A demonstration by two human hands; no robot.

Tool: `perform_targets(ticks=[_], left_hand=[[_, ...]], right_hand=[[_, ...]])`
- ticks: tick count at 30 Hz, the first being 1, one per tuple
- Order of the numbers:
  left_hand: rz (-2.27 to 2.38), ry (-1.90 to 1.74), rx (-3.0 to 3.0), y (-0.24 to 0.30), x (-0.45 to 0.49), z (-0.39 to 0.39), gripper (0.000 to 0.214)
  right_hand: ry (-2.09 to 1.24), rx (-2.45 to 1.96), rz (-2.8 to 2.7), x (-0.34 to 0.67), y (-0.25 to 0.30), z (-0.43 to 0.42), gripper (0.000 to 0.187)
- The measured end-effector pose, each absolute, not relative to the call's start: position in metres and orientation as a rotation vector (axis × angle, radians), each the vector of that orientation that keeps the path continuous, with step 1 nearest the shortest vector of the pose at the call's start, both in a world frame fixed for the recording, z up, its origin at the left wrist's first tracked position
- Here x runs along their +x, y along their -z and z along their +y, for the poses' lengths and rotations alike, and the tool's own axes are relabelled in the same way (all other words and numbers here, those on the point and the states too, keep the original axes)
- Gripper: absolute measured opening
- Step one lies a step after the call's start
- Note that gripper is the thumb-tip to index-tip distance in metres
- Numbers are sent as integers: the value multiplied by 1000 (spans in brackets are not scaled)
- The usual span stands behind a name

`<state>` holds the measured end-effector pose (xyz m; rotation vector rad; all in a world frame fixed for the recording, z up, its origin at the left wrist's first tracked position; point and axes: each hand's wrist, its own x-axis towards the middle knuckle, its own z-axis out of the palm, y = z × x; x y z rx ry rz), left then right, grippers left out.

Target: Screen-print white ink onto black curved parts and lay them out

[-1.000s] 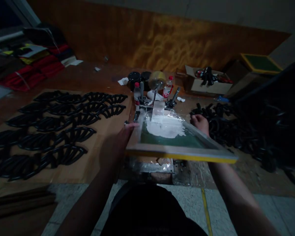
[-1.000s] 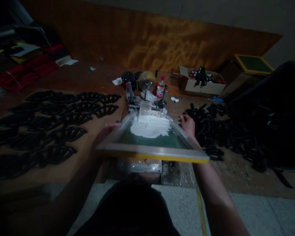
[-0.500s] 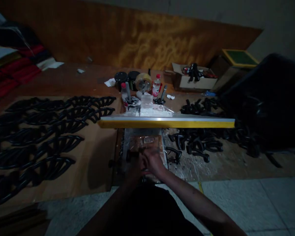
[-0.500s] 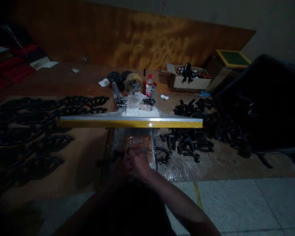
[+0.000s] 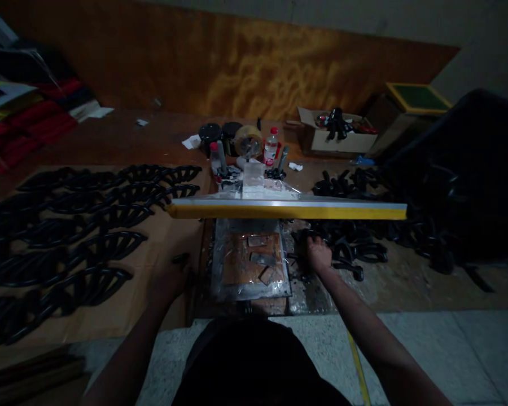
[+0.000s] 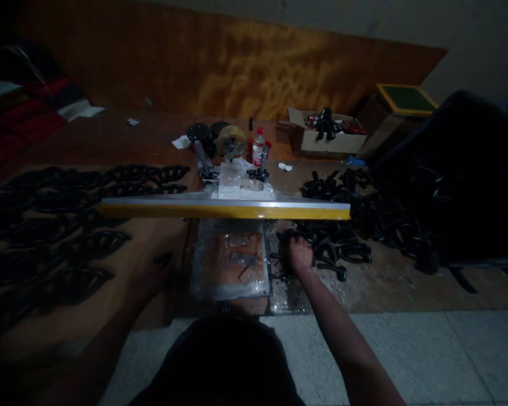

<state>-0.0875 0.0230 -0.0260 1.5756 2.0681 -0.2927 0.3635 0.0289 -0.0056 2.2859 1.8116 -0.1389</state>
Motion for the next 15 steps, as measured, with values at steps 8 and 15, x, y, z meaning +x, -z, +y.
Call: perform_targets(ticks=[8, 15], left_hand=[[1905, -363, 1640, -71, -43, 61, 56], [1244, -1300, 1325, -154, 23, 74, 52]], right_hand=[[489, 2089, 2691, 316, -11, 28, 44], [313, 1631, 2686, 250, -10, 29, 49]])
